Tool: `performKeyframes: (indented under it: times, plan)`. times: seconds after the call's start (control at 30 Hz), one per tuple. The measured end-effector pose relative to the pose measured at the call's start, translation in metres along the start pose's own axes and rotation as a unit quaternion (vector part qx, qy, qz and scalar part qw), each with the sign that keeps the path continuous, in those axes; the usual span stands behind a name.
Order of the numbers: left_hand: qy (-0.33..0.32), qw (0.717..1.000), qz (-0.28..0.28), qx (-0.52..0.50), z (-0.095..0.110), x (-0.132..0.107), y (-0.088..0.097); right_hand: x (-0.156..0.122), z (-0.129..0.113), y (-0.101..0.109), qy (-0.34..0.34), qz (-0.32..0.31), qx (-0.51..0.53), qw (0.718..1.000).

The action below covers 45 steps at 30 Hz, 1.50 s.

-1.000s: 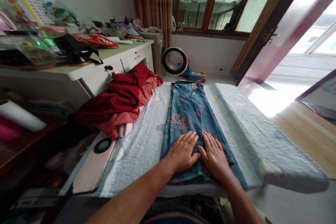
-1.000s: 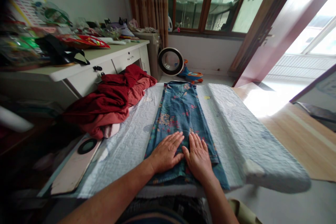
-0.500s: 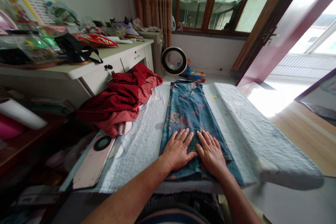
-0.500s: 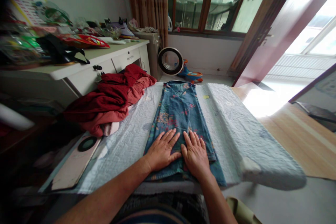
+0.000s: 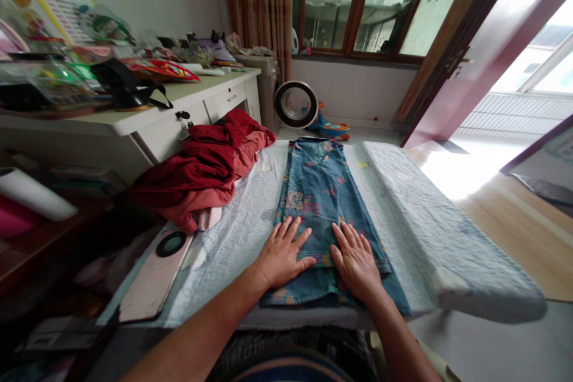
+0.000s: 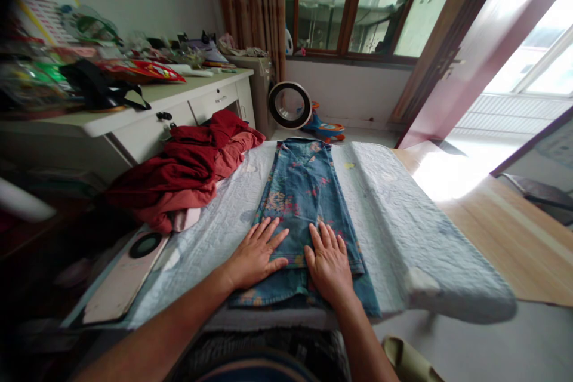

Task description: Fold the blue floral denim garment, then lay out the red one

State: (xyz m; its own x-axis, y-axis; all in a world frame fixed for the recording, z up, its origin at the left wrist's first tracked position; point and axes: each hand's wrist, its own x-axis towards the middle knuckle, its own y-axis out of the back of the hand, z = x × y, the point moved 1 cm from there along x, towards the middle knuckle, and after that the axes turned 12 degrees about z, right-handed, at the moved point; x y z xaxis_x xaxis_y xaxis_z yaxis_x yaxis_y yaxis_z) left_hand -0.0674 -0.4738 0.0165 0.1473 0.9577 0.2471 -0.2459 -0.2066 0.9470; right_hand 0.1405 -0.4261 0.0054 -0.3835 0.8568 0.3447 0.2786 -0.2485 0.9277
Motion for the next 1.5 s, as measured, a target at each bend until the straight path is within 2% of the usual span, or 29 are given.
performKeyframes:
  times: [0.13, 0.23, 0.37, 0.47, 0.53, 0.63, 0.9, 1.1, 1.27, 1.37, 1.43, 1.5]
  plan:
    - [0.008, 0.999, 0.032, 0.003, 0.000, 0.017, 0.015, 0.000, -0.001, 0.000, -0.001, 0.004, -0.001, 1.000]
    - [-0.007, 0.997, 0.075, 0.002, 0.006, 0.040, 0.016, 0.000, -0.001, 0.001, 0.001, 0.006, -0.003, 1.000]
    - [-0.086, 0.993, 0.074, -0.023, 0.015, 0.067, -0.001, -0.001, -0.002, 0.000, 0.005, 0.008, -0.010, 1.000]
    - [-0.101, 0.994, 0.039, -0.024, 0.013, 0.076, -0.021, -0.002, -0.002, -0.001, 0.007, 0.012, -0.013, 1.000]
    - [-0.098, 0.995, 0.028, -0.017, 0.009, 0.076, -0.031, -0.002, -0.002, -0.002, 0.010, 0.010, -0.015, 1.000]
    - [-0.094, 0.995, 0.042, -0.003, 0.006, 0.072, -0.038, -0.003, -0.002, -0.004, 0.012, 0.007, -0.019, 1.000]
    - [-0.082, 0.995, 0.063, -0.004, 0.008, 0.065, -0.033, -0.004, -0.002, -0.005, 0.018, 0.012, -0.021, 1.000]
    - [-0.089, 0.995, 0.051, -0.004, -0.003, 0.061, -0.030, -0.003, -0.004, -0.002, 0.015, 0.009, -0.018, 1.000]
    - [-0.021, 0.998, 0.053, 0.028, -0.017, 0.059, -0.029, -0.002, -0.005, 0.001, 0.009, 0.010, -0.012, 1.000]
    - [0.016, 0.997, 0.069, 0.037, -0.015, 0.058, -0.021, -0.003, -0.005, 0.001, 0.009, 0.012, -0.010, 1.000]
    - [-0.015, 0.996, 0.082, 0.020, -0.006, 0.056, -0.016, -0.002, -0.005, 0.000, 0.008, 0.010, -0.012, 1.000]
    - [-0.079, 0.994, 0.077, -0.016, 0.005, 0.052, -0.013, -0.003, -0.004, -0.001, 0.008, 0.008, -0.013, 1.000]
